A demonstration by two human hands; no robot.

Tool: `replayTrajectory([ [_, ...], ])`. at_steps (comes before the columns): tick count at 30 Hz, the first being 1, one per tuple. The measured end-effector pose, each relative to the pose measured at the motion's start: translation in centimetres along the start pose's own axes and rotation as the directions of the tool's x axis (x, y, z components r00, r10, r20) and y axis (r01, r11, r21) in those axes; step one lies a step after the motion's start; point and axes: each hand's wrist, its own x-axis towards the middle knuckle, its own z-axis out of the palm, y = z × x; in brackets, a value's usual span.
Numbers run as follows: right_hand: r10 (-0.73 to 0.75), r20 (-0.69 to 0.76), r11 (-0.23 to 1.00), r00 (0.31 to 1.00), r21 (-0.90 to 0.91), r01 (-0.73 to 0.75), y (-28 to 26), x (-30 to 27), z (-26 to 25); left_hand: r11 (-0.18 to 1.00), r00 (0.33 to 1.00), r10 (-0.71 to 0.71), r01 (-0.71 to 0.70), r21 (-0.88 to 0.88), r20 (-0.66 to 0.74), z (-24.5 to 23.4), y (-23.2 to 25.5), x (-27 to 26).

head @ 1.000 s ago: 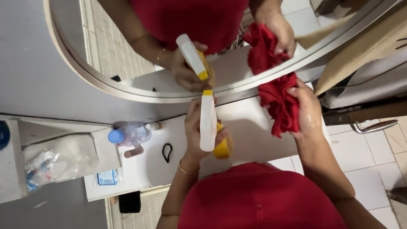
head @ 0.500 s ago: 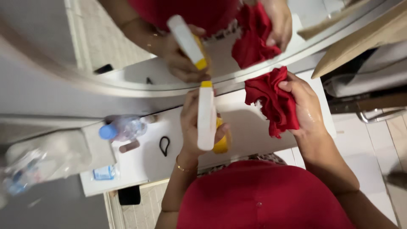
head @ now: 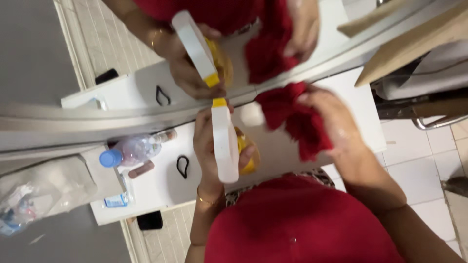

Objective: The person sprays a yellow cleaning solution onto a bathroom mirror and wipes it with a red cloth. They repeatedly spray and wipe the mirror surface, focusing on different areas to remove smudges and residue.

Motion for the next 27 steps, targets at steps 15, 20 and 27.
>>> replayTrajectory([
  [15, -0.094, 0.182, 0.995, 0.979, 0.003, 0.095, 2.1, 0.8, -2.4, 0.982, 0.99, 0.141, -0.137, 0.13, -0.021, 0.2, 0.2, -0.3],
  [20, -0.056, 0.009, 0.998, 0.998, 0.034, 0.056, 1.9, 1.1, -2.1, 0.997, 0.998, 0.062, -0.061, 0.04, -0.011, 0.1, 0.4, -0.5],
  [27, -0.624, -0.163, 0.726, 0.764, -0.481, 0.491, -3.0, -1.3, -5.6, 0.997, 0.997, 0.076, -0.076, 0.024, -0.017, 0.4, 0.4, -0.4],
])
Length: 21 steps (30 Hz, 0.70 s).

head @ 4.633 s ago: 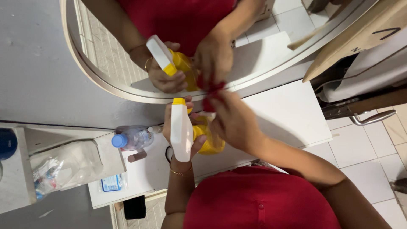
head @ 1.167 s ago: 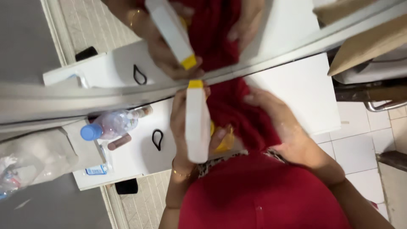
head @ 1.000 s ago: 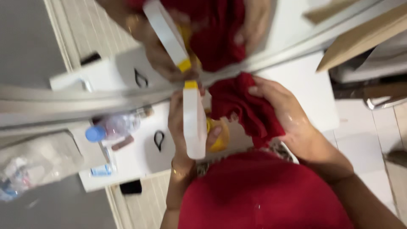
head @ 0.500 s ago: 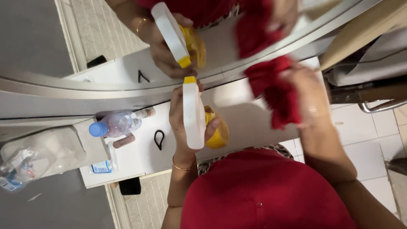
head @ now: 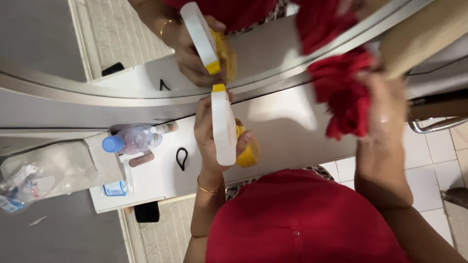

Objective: The person sprays a yellow cleaning solution onto a bathroom mirror and wipes it with a red cloth. They repeatedly spray and wipe the mirror surface, focusing on different areas to remove smudges and residue.

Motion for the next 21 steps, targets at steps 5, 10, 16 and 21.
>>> replayTrajectory([
  [5, -0.148, -0.11, 0.878, 0.983, 0.443, 0.181, -0.2, -0.3, -1.1, 1.0, 1.0, -0.002, 0.002, 0.018, -0.002, 0.1, 0.0, -0.1],
  [10, -0.205, -0.046, 0.877, 0.978, 0.434, 0.204, 2.5, -0.8, -0.1, 0.998, 0.999, 0.052, -0.052, 0.032, -0.006, 0.1, 0.0, -0.2],
  [16, -0.017, 0.1, 0.9, 0.995, 0.435, -0.028, 3.4, -1.7, 2.1, 0.999, 1.0, 0.015, -0.015, 0.052, -0.016, 0.2, -0.3, -0.3],
  [21, 0.266, 0.465, 0.842, 0.844, 0.314, -0.438, 2.1, -2.7, 5.1, 0.993, 0.997, 0.066, -0.063, 0.097, -0.028, 0.5, -0.3, -0.5],
])
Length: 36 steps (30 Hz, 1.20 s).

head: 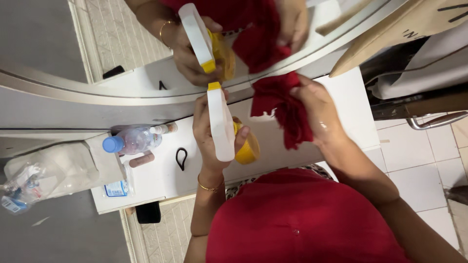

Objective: The person sprays a yellow cleaning solution onto a bathroom mirror and wipes it with a red cloth. They repeatedly spray and wipe the mirror surface, focusing on different areas to remove smudges and residue.

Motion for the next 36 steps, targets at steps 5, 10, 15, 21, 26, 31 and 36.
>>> replayTrajectory([
  [5, -0.05, -0.051, 0.999, 0.997, 0.014, 0.051, -0.4, 0.2, -1.1, 0.989, 0.993, -0.119, 0.121, -0.091, 0.025, -0.2, 0.3, 0.2],
  [10, -0.473, -0.237, 0.878, 0.848, -0.201, 0.434, -1.9, -0.5, -5.1, 0.997, 0.998, -0.055, 0.056, -0.044, 0.025, -0.1, 0.3, 0.3],
  [15, -0.641, -0.166, 0.767, 0.749, -0.169, 0.619, -2.7, -0.6, -4.7, 0.996, 0.996, -0.081, 0.082, -0.043, 0.025, -0.1, 0.4, 0.4],
  [21, -0.489, -0.087, 0.85, 0.868, -0.271, 0.451, 0.1, -0.4, -2.0, 0.996, 0.999, 0.025, -0.027, 0.084, 0.024, -0.3, -0.4, -0.1],
  [26, -0.43, -0.041, 0.886, 0.902, -0.209, 0.413, 0.9, 0.1, -3.7, 0.999, 1.0, -0.008, 0.007, 0.034, 0.023, -0.3, -0.5, -0.3],
  [31, -0.606, -0.191, 0.775, 0.772, -0.361, 0.519, -0.6, 0.3, -7.0, 0.999, 0.999, -0.033, 0.032, 0.024, 0.029, -0.2, -0.1, 0.0],
  [36, -0.662, -0.286, 0.749, 0.692, -0.256, 0.611, -0.5, -0.1, -9.1, 0.997, 0.999, -0.032, 0.031, 0.066, 0.014, 0.1, -0.7, -0.5],
])
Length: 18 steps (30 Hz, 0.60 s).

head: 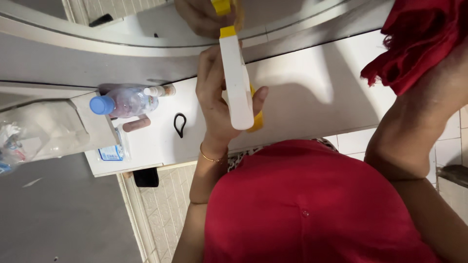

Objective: The person sprays a yellow cleaning solution onto a bathroom mirror and wipes it with a red cloth. They repeatedly spray and wipe the mirror surface, focusing on different areas to remove smudges and residue.

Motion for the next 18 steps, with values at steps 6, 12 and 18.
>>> replayTrajectory([
  [6, -0.068, 0.084, 0.998, 0.994, -0.009, 0.069, 0.6, -0.9, 0.8, 0.988, 0.988, 0.155, -0.155, 0.005, -0.02, 1.5, -0.2, 0.6],
  [12, -0.073, 0.187, 0.982, 0.98, -0.16, 0.104, 1.3, -2.4, 4.4, 0.994, 0.997, 0.056, -0.051, -0.099, 0.047, 3.3, -1.2, 0.8],
  [18, 0.119, 0.329, 0.977, 0.937, -0.209, -0.051, -0.1, -3.4, 6.9, 0.992, 0.995, 0.096, -0.092, -0.086, 0.041, 3.3, -1.3, 0.9],
])
